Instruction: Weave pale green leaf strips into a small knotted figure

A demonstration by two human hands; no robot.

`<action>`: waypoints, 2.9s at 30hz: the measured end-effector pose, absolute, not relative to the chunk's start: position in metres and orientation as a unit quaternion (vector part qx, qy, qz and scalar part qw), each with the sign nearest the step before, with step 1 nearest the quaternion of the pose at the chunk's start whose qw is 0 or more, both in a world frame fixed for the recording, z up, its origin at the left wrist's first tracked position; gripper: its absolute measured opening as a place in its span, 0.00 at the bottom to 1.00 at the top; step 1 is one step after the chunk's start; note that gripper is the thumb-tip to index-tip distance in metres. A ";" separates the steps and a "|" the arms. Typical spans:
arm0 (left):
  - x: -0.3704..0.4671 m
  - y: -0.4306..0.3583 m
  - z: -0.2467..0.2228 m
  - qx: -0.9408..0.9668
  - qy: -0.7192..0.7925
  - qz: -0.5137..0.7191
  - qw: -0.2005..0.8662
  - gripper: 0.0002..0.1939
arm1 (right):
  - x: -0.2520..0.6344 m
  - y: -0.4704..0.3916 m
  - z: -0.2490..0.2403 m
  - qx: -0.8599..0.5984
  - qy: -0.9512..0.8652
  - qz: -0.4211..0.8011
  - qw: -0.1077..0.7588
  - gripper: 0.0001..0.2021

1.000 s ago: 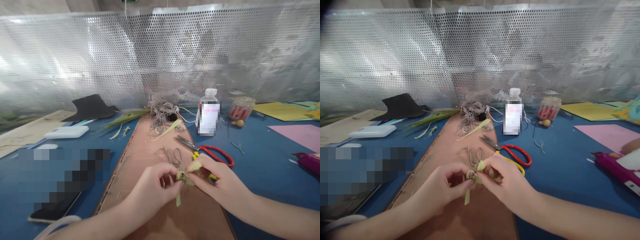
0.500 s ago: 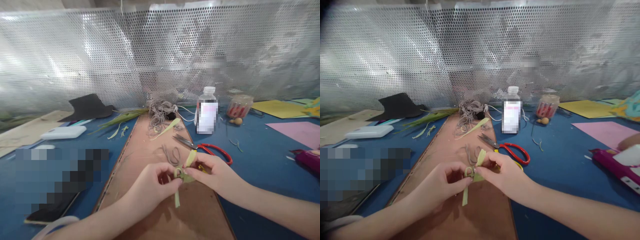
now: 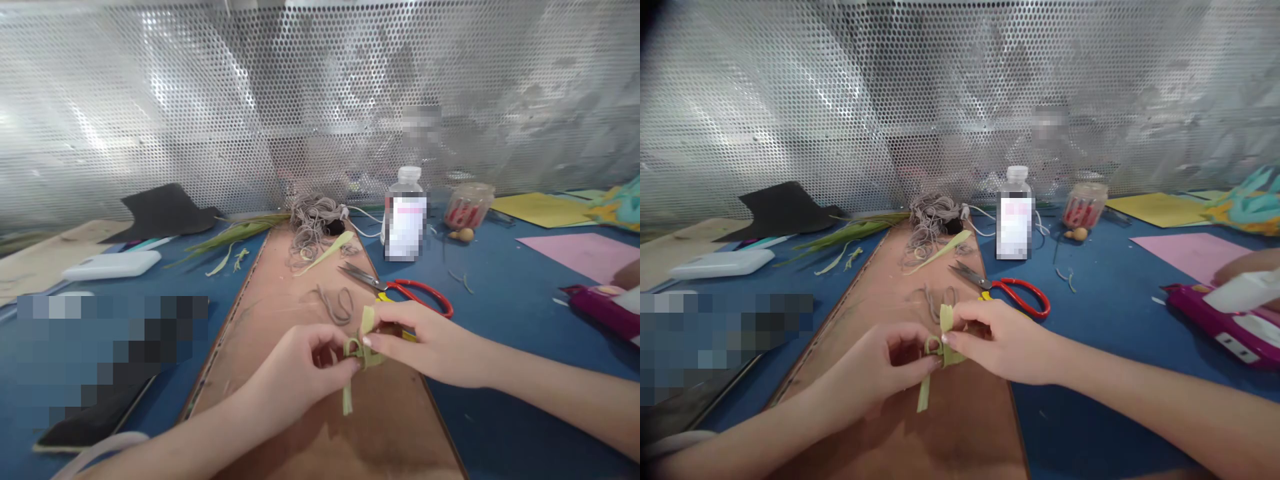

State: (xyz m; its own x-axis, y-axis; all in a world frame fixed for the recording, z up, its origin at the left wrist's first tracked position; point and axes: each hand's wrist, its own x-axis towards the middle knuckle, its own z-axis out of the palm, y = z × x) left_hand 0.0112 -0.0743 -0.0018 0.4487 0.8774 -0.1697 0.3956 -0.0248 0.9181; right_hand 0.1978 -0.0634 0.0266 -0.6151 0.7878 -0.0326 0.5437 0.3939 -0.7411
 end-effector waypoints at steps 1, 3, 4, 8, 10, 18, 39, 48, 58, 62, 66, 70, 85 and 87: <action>0.011 -0.074 -0.003 0.680 0.465 0.233 0.516 0.07 | 0.198 -0.063 0.027 -0.402 -0.819 0.374 0.165 0.09; 0.011 -0.074 -0.004 0.686 0.458 0.229 0.517 0.06 | 0.198 -0.063 0.027 -0.398 -0.820 0.374 0.173 0.09; 0.011 -0.073 -0.004 0.687 0.457 0.229 0.517 0.06 | 0.198 -0.063 0.026 -0.399 -0.819 0.373 0.177 0.09; 0.011 -0.073 -0.002 0.672 0.468 0.231 0.526 0.05 | 0.197 -0.064 0.021 -0.422 -0.807 0.363 0.199 0.09; 0.011 -0.073 -0.002 0.661 0.474 0.234 0.532 0.06 | 0.196 -0.065 0.018 -0.435 -0.799 0.349 0.228 0.09; 0.012 -0.076 -0.001 0.679 0.481 0.247 0.496 0.07 | 0.193 -0.075 0.013 -0.459 -0.754 0.366 0.295 0.04; 0.012 -0.081 0.000 0.759 0.490 0.263 0.339 0.06 | 0.189 -0.071 0.021 -0.434 -0.672 0.543 0.257 0.04; 0.012 -0.077 0.002 0.674 0.473 0.258 0.506 0.09 | 0.190 -0.077 0.017 -0.432 -0.761 0.403 0.267 0.04; 0.011 -0.075 -0.002 0.633 0.466 0.250 0.565 0.10 | 0.190 -0.075 0.012 -0.449 -0.771 0.363 0.269 0.05; 0.011 -0.076 0.000 0.606 0.467 0.252 0.592 0.09 | 0.188 -0.076 0.013 -0.451 -0.744 0.400 0.287 0.03; 0.013 -0.076 0.002 0.585 0.474 0.246 0.610 0.10 | 0.185 -0.077 0.017 -0.445 -0.670 0.504 0.313 0.04; 0.014 -0.076 0.002 0.611 0.471 0.254 0.584 0.09 | 0.181 -0.076 0.018 -0.497 -0.585 0.565 0.302 0.08; 0.012 -0.075 -0.002 0.611 0.471 0.264 0.580 0.07 | 0.186 -0.081 0.007 -0.462 -0.756 0.369 0.280 0.05; 0.012 -0.074 -0.002 0.617 0.471 0.261 0.573 0.07 | 0.188 -0.080 0.008 -0.463 -0.760 0.374 0.261 0.07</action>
State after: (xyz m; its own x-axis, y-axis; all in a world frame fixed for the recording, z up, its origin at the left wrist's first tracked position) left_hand 0.0120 -0.0745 -0.0023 0.4196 0.8813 -0.2174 0.2820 0.1011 0.9541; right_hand 0.1880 -0.0805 0.0082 -0.4347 0.8993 0.0490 0.5092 0.2902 -0.8102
